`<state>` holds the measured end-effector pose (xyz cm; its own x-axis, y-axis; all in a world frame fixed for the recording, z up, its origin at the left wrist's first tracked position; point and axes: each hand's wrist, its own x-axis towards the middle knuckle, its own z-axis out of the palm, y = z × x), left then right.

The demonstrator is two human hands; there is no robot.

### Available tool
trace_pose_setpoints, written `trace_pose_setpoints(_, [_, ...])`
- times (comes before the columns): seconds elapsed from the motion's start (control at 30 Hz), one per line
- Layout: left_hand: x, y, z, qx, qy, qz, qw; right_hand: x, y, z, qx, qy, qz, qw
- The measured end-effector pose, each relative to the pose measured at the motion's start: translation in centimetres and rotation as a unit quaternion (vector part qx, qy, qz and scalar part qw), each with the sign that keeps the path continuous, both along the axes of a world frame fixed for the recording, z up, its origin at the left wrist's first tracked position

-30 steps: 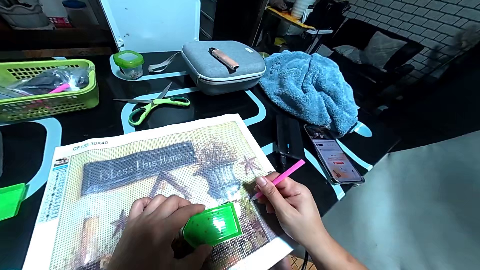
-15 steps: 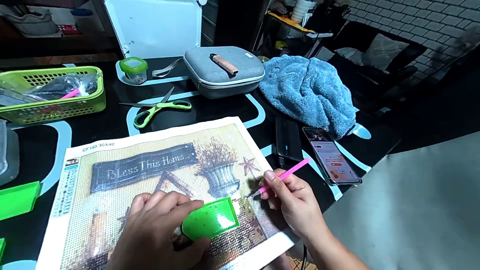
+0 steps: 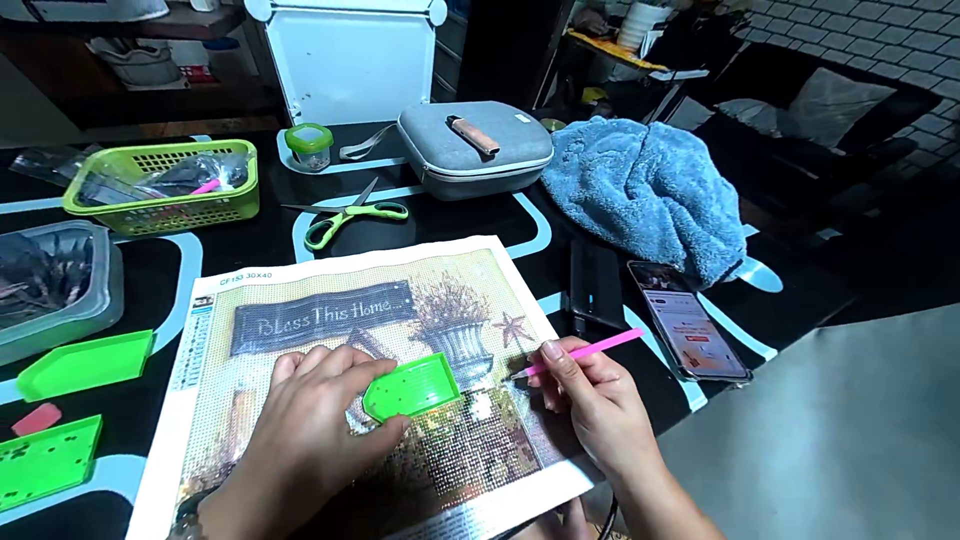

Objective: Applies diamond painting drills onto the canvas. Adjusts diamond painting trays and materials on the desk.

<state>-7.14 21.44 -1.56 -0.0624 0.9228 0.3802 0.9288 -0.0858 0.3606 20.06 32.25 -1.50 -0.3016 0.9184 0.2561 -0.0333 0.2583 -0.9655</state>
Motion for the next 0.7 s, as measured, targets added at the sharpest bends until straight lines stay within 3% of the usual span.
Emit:
trace_pose_setpoints(0.53, [0.1, -0.1, 0.8, -0.037, -0.027, 0.002, 0.999, -0.1, 0.1, -0.1, 0.004, 0.012, 0.000, 1.000])
trace_pose_setpoints(0.7, [-0.6, -0.2, 1.9, -0.028, -0.117, -0.005, 0.993, -0.4, 0.4, 0.3, -0.024, 0.003, 0.012, 1.000])
